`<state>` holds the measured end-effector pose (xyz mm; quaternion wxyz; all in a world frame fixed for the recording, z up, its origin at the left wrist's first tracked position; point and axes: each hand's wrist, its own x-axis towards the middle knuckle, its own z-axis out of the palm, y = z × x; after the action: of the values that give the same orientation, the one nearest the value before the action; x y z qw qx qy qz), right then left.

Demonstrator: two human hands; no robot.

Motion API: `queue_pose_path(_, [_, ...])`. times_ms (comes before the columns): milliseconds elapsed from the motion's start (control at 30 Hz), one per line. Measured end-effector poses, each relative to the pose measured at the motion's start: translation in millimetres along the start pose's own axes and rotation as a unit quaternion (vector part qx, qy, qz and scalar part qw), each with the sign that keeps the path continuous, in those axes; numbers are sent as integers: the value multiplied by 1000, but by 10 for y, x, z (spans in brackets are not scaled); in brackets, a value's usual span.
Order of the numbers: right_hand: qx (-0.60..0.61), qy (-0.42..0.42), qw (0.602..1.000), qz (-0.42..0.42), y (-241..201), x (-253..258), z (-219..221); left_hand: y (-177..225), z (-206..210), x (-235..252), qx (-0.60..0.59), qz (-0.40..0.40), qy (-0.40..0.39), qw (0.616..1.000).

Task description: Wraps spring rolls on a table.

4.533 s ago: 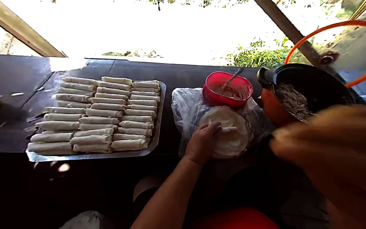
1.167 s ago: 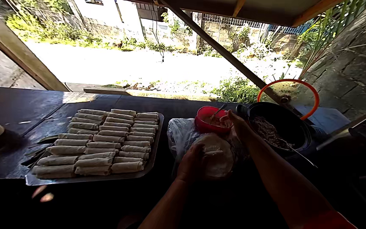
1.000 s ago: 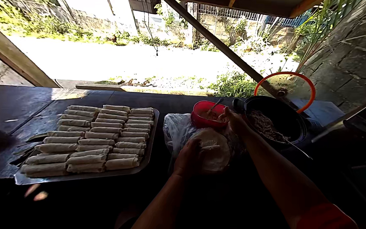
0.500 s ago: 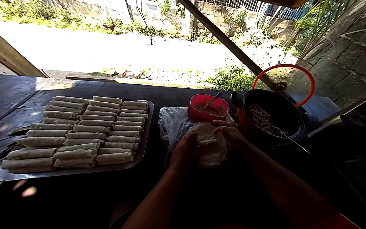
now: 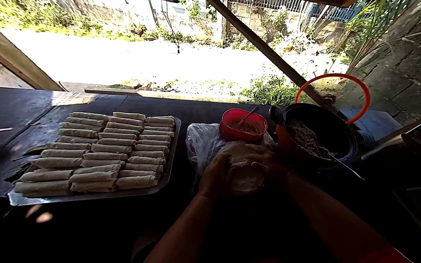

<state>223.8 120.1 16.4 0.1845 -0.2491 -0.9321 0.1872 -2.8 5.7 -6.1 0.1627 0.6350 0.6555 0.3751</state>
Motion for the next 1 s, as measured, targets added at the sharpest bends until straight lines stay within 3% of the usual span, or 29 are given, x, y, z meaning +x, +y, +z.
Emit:
queue_pose_path(67, [-24,-44,999,9,-10,6,-4,0,4,-6,2,1,-1,1000])
queue_pose_path(300, [-66,-63,996,15,27,46,-41,7,-1,-7,6,0,-1,1000])
queue_pose_path(433, [-53,18,998,-19,28,50,-30,-3,-4,-3,9,-2,1,1000])
queue_pose_path(567, [-64,-19,998,-5,42,7,-12,-4,21,-14,11,-4,-1,1000])
queue_pose_path(667, [-36,39,998,-23,61,9,-20,16,-2,-8,10,-9,-1,1000])
queue_pose_path(767, [-62,3,998,-15,33,-19,-36,30,4,-24,11,-12,-3,1000])
queue_pose_path(900, [-73,28,997,-25,18,14,-70,28,10,-8,12,-3,2,1000])
queue_pose_path(1000, [-108,-41,993,17,-73,40,-106,8,36,-26,13,5,5,1000])
